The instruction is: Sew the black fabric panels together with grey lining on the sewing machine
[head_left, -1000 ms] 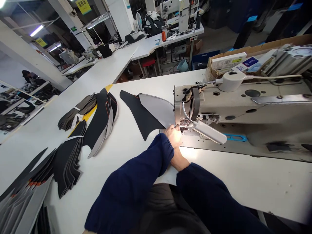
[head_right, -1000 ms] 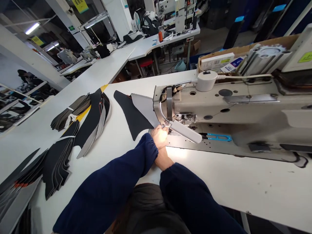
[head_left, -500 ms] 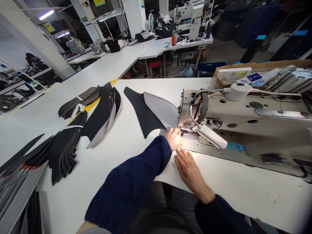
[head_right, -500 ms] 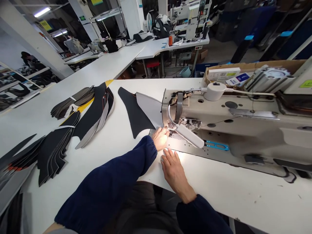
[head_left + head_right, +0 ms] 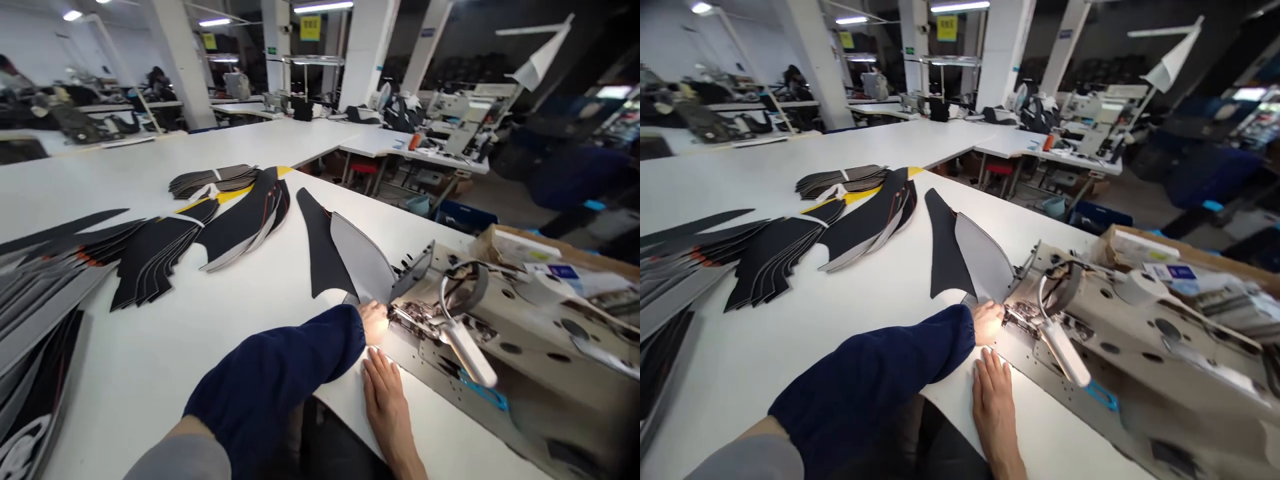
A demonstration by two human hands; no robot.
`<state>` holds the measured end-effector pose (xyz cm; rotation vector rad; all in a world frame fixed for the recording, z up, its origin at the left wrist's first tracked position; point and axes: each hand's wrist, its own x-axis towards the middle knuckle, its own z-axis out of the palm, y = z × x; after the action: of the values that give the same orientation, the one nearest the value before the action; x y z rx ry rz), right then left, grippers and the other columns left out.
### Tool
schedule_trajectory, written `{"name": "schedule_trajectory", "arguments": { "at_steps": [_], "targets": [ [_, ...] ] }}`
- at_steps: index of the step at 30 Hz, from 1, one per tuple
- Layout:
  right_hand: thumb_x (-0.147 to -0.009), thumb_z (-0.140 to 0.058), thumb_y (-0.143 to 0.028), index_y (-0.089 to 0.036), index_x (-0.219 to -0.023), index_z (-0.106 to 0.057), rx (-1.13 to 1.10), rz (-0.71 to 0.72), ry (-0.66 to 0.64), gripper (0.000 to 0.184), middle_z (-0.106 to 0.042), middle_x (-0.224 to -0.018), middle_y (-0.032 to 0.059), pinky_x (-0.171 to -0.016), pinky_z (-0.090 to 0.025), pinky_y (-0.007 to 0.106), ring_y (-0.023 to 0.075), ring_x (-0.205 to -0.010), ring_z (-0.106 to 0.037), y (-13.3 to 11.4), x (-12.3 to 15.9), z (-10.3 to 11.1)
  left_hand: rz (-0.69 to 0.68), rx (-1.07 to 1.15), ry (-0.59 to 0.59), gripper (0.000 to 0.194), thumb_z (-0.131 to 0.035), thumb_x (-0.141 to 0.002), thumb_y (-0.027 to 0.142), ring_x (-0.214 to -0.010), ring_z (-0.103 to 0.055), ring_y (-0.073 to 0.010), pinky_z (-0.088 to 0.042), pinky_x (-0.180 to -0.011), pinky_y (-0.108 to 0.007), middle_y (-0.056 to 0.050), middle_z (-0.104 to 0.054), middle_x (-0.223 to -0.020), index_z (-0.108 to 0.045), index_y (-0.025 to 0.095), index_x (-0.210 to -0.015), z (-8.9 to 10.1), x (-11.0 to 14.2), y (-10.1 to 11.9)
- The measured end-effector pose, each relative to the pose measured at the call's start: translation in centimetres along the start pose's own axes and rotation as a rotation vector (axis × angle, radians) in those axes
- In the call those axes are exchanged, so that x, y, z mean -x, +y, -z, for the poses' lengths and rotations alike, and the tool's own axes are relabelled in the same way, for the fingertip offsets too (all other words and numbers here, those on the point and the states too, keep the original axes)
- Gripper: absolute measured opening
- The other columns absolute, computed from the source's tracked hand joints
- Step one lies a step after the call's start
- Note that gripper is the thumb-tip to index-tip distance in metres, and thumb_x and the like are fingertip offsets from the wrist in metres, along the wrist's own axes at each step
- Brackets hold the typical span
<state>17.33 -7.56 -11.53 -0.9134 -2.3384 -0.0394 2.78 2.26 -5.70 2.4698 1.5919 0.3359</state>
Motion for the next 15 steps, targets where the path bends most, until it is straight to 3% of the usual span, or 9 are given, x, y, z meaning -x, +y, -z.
{"name": "schedule_trajectory", "arguments": {
  "at_steps": [8,12,15],
  "targets": [
    [-0.096,-0.039,-0.031,-0.021,-0.113,-0.063,-0.094,-0.107,-0.074,0.031,-0.059,-0.130,0.0117,-0.101,-0.042,0.062,0.0328,-0.121,-0.054,1.2,0.0,0.2,-0.022,-0.035,0.021,0.022,-0.056,-0.079,0.023,-0.099,-0.055,-0.0273,-0.050,-0.070,-0.035,-0.015,-0.060,-0.107,-0.070,0.011,-0.093,-0.5,-0.2,-0.5],
    [-0.093,-0.045,-0.042,-0.021,-0.112,-0.066,-0.243,-0.367,-0.064,0.035,-0.063,-0.124,0.0088,-0.108,-0.040,0.055,0.0316,-0.116,-0.058,1.4,0.1,1.3,-0.054,-0.085,0.042,0.021,-0.058,-0.081,0.025,-0.099,-0.055,-0.0281,-0.052,-0.068,-0.035,-0.014,-0.061,-0.107,-0.071,0.013,-0.092,-1.2,-0.3,-0.4],
    [-0.087,-0.049,-0.052,-0.020,-0.114,-0.065,-0.370,-0.562,0.048,0.045,-0.061,-0.127,0.0093,-0.110,-0.038,0.053,0.0352,-0.119,-0.055,1.3,-0.2,1.9,-0.067,-0.131,0.079,0.021,-0.053,-0.083,0.020,-0.098,-0.057,-0.0285,-0.052,-0.065,-0.034,-0.014,-0.062,-0.106,-0.072,0.014,-0.091,-1.8,-0.7,-0.5]
  ]
}}
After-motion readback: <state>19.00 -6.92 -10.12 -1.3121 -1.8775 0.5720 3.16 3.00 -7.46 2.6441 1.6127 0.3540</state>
